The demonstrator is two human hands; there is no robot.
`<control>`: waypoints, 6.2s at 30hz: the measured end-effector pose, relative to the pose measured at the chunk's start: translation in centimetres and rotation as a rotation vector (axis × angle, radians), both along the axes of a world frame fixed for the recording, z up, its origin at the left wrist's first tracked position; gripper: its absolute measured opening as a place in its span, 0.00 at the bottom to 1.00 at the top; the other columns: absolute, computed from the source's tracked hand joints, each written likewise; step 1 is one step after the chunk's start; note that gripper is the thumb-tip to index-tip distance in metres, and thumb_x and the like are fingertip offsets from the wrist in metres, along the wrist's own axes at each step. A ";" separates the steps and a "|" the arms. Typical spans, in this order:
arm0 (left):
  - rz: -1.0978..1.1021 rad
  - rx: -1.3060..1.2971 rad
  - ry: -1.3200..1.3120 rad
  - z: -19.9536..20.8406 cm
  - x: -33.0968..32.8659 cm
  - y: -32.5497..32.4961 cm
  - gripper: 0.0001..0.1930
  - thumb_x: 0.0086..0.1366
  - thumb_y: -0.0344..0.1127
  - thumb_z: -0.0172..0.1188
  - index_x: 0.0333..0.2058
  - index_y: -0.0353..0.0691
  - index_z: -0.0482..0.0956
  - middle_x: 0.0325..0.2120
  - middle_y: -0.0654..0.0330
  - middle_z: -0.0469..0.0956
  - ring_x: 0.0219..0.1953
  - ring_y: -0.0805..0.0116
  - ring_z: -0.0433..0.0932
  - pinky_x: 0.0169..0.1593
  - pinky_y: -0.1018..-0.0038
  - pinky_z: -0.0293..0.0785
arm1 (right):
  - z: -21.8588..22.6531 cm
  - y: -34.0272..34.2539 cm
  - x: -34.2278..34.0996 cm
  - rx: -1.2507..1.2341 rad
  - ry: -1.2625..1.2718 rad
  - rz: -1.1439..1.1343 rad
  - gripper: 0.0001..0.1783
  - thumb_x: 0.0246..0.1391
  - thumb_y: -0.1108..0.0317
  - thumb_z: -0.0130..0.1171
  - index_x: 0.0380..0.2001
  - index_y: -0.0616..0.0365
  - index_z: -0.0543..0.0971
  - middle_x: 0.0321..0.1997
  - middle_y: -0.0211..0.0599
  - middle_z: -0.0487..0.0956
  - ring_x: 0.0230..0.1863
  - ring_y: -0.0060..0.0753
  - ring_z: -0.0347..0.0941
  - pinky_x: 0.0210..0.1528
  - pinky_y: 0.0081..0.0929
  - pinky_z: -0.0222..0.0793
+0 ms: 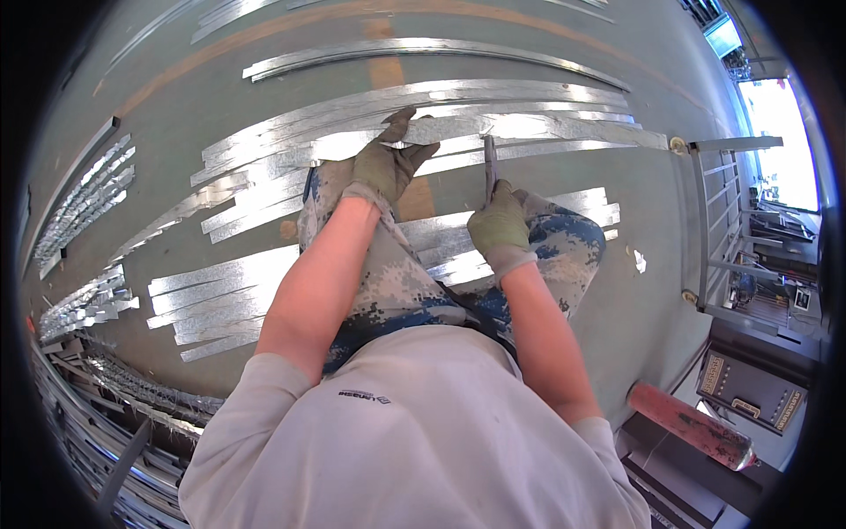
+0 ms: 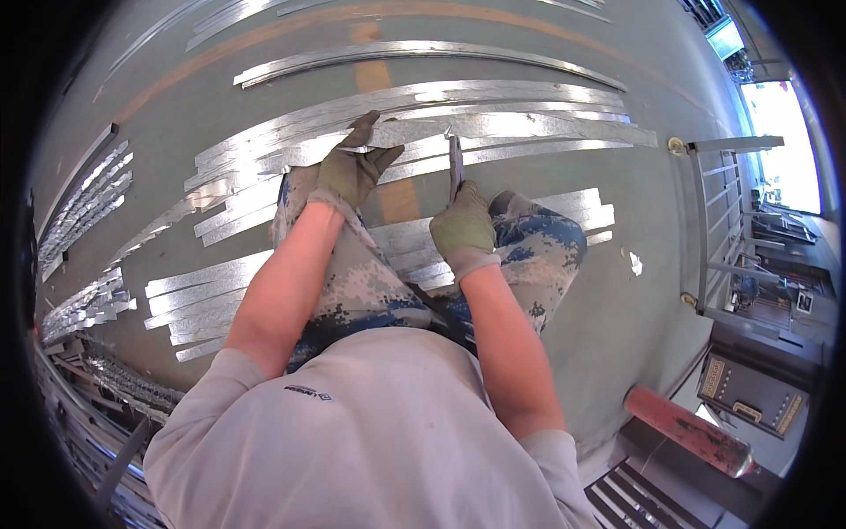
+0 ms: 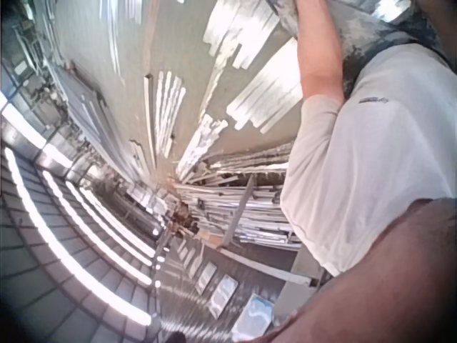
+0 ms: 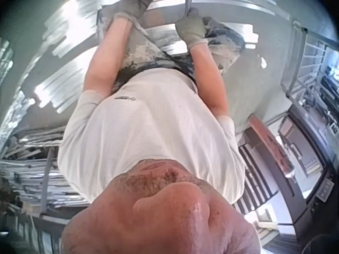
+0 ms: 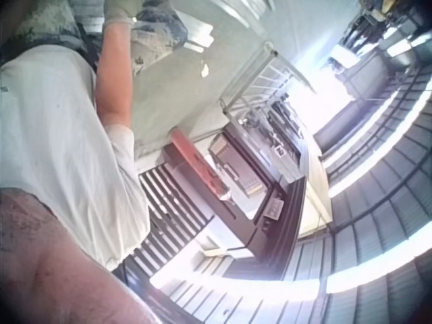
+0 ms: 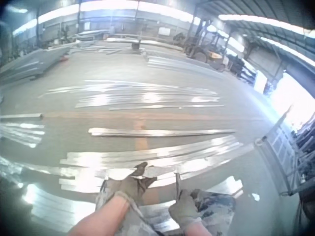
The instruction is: The person sits on the floor and uses tin snips to cut long metal strips into shorter segments. They repeatedly pick up a strip, cut it, and place the cut piece aside, continuing this process throughout the clip.
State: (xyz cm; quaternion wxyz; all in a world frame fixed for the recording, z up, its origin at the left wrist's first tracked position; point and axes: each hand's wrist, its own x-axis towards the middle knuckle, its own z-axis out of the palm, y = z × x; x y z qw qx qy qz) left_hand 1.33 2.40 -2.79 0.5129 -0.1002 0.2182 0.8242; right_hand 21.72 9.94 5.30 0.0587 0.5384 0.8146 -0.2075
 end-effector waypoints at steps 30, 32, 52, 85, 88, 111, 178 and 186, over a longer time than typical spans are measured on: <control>-0.042 0.036 -0.021 0.1 0.4 -0.3 0.26 0.82 0.35 0.59 0.75 0.44 0.71 0.66 0.49 0.79 0.39 0.48 0.91 0.62 0.50 0.90 | 3.3 2.4 4.5 0.132 -0.053 0.066 0.24 0.61 0.69 0.63 0.61 0.58 0.78 0.54 0.61 0.87 0.58 0.67 0.85 0.62 0.55 0.80; -0.079 0.054 -0.020 -0.4 0.0 -0.4 0.25 0.82 0.35 0.59 0.74 0.44 0.72 0.65 0.50 0.79 0.37 0.49 0.91 0.62 0.49 0.90 | 0.8 4.3 7.1 0.059 0.021 0.146 0.25 0.60 0.72 0.64 0.61 0.61 0.77 0.48 0.55 0.88 0.52 0.64 0.87 0.58 0.51 0.83; 0.013 0.022 -0.017 1.3 0.5 -3.8 0.29 0.80 0.35 0.61 0.76 0.41 0.70 0.70 0.50 0.71 0.48 0.42 0.90 0.63 0.46 0.88 | 1.5 20.7 11.2 -0.706 1.893 -0.103 0.22 0.79 0.55 0.59 0.68 0.52 0.81 0.63 0.41 0.81 0.64 0.48 0.78 0.74 0.61 0.74; 0.449 0.342 -0.306 5.0 -1.5 -14.6 0.32 0.79 0.60 0.58 0.72 0.49 0.72 0.73 0.53 0.73 0.75 0.49 0.70 0.80 0.33 0.58 | 12.5 6.4 -1.9 -0.078 1.147 0.440 0.24 0.78 0.71 0.61 0.72 0.62 0.78 0.65 0.34 0.79 0.63 0.27 0.76 0.67 0.30 0.80; 0.439 0.359 -0.142 2.9 -1.2 -13.8 0.34 0.75 0.59 0.66 0.68 0.42 0.73 0.71 0.51 0.73 0.76 0.45 0.67 0.82 0.41 0.61 | 12.5 6.6 -2.6 -0.678 1.422 0.021 0.19 0.78 0.65 0.63 0.65 0.59 0.84 0.58 0.28 0.77 0.56 0.22 0.77 0.67 0.31 0.82; -0.106 0.321 0.122 4.3 3.2 -4.0 0.32 0.78 0.55 0.63 0.74 0.52 0.69 0.48 0.68 0.91 0.59 0.53 0.88 0.67 0.48 0.84 | 12.7 5.0 -0.1 -0.932 1.344 -0.302 0.19 0.77 0.65 0.65 0.65 0.59 0.83 0.54 0.36 0.78 0.52 0.36 0.82 0.58 0.36 0.86; -0.170 0.260 0.072 1.0 2.8 -2.3 0.24 0.86 0.50 0.50 0.73 0.51 0.69 0.65 0.44 0.81 0.64 0.44 0.85 0.68 0.43 0.85 | -0.1 -3.9 5.1 -0.305 0.397 0.007 0.35 0.67 0.58 0.66 0.71 0.66 0.73 0.55 0.55 0.84 0.54 0.50 0.83 0.60 0.40 0.78; -0.163 0.198 0.069 1.4 2.8 -2.1 0.26 0.86 0.50 0.50 0.75 0.51 0.66 0.62 0.46 0.83 0.60 0.47 0.88 0.68 0.47 0.86 | -0.3 -4.1 4.6 -0.272 0.437 -0.016 0.40 0.67 0.57 0.67 0.75 0.69 0.71 0.48 0.52 0.85 0.45 0.43 0.83 0.53 0.38 0.79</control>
